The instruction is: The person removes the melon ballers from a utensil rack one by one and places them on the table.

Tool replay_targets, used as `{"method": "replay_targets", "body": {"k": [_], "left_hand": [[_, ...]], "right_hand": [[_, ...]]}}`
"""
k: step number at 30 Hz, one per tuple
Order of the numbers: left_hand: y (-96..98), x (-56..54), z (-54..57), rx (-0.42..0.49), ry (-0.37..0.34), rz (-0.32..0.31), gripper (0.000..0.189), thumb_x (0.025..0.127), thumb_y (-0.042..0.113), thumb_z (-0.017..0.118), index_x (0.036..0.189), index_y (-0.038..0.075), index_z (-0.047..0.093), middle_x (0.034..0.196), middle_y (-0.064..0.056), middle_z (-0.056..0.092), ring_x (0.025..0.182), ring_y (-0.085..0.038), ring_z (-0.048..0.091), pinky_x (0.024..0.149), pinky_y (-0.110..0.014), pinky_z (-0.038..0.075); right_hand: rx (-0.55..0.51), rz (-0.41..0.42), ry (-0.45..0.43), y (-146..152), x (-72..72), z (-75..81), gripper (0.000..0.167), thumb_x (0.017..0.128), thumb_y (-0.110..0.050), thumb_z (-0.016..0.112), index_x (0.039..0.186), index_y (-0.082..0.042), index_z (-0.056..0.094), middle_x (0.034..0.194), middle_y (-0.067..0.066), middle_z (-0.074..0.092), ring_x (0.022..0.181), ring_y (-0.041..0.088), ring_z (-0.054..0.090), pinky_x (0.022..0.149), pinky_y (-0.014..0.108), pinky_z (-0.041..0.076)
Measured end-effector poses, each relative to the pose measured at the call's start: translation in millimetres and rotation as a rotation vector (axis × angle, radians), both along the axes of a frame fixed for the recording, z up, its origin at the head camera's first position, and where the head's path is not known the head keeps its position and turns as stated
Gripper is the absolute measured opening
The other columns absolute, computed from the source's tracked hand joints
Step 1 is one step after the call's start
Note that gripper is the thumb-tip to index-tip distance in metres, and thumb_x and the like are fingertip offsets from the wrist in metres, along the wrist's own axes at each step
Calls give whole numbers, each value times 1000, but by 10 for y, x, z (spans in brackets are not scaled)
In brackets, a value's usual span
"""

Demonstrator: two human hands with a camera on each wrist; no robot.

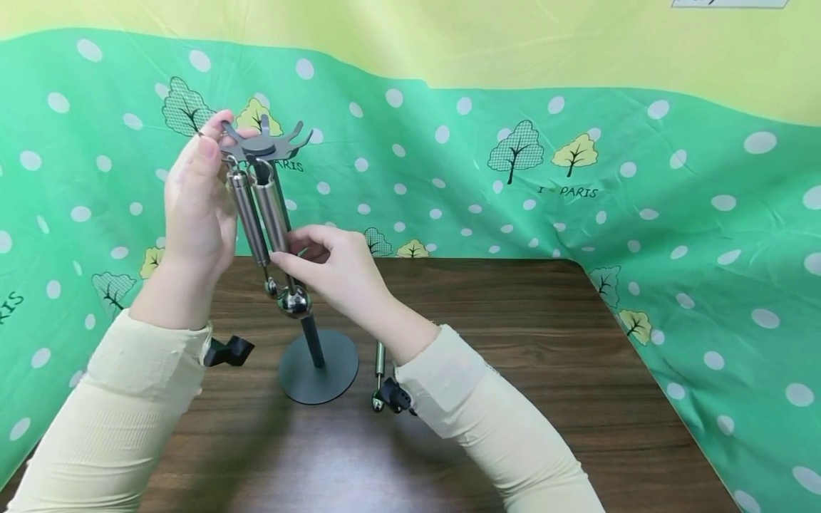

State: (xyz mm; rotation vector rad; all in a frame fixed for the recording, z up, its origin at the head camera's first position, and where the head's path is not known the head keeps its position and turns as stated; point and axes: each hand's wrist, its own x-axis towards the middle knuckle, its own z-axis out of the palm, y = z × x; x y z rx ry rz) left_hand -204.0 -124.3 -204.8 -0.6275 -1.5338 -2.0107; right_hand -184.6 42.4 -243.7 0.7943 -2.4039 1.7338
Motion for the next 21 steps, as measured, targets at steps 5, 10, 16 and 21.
{"method": "replay_targets", "body": {"k": [5, 10, 16, 21], "left_hand": [[-4, 8, -4, -2, 15, -4, 41, 97, 28, 50, 134, 11, 54, 116, 3, 67, 144, -14, 31, 82, -26, 31], [-3, 7, -4, 1, 19, -8, 38, 97, 27, 49, 132, 13, 56, 117, 1, 66, 142, -14, 33, 84, -28, 31], [-3, 7, -6, 5, 20, -8, 36, 97, 27, 50, 131, 14, 57, 116, 0, 66, 139, -16, 36, 86, -29, 33], [-2, 8, -9, 8, 21, -7, 36, 97, 27, 50, 130, 15, 57, 116, 0, 66, 136, -16, 39, 88, -30, 33]], "right_hand": [[1, 0, 17, 10, 31, 4, 21, 87, -24, 76, 102, -10, 74, 92, 2, 74, 78, 15, 67, 73, 31, 56], [-10, -3, 22, 23, 70, 17, 20, 86, -23, 76, 102, -10, 75, 92, 2, 74, 77, 15, 67, 73, 31, 56], [-46, 3, 28, 49, 96, 39, 20, 86, -20, 76, 103, -9, 75, 93, 3, 75, 76, 16, 67, 74, 32, 56], [-57, 5, 28, 69, 123, 62, 21, 86, -19, 77, 104, -8, 75, 94, 4, 75, 77, 16, 67, 74, 33, 56]]}}
